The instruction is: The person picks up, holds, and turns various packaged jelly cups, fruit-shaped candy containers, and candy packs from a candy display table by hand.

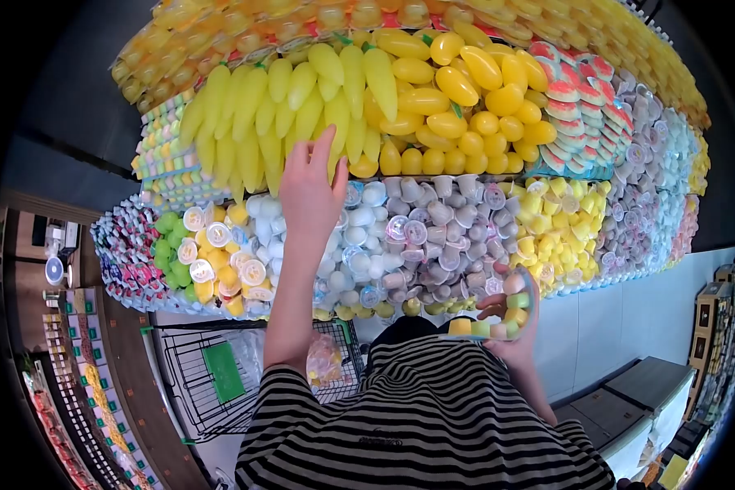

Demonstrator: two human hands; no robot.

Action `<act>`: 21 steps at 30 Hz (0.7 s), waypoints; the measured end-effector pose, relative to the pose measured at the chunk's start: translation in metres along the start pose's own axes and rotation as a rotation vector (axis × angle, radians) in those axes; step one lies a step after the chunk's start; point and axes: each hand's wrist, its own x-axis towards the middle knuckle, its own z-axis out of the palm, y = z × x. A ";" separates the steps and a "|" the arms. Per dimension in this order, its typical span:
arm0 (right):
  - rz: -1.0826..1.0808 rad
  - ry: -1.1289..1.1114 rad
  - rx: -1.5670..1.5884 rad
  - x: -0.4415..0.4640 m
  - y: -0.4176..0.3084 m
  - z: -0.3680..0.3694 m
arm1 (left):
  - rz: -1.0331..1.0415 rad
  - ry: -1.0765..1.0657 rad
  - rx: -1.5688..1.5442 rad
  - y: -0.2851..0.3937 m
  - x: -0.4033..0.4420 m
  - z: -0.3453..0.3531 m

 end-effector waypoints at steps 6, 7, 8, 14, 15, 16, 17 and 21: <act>0.060 0.069 0.000 0.002 0.010 0.009 | 0.083 -0.056 0.025 -0.009 0.010 0.006; 0.061 0.080 -0.019 0.004 0.011 0.011 | 0.103 -0.046 0.022 -0.011 0.011 0.007; 0.064 0.065 -0.002 0.006 0.012 0.011 | 0.123 -0.037 0.020 -0.013 0.012 0.007; 0.080 0.040 0.033 0.022 0.013 0.012 | 0.131 -0.065 0.030 -0.015 0.016 0.002; 0.083 0.042 0.052 0.024 0.013 0.012 | 0.121 -0.069 0.012 -0.015 0.017 0.002; 0.086 0.045 0.072 0.026 0.013 0.012 | 0.112 -0.073 -0.006 -0.015 0.017 0.001; 0.089 0.048 0.093 0.027 0.013 0.013 | 0.103 -0.078 -0.023 -0.015 0.017 -0.001; 0.083 0.044 0.126 0.030 0.013 0.007 | -0.140 -0.092 -0.172 -0.002 0.004 -0.017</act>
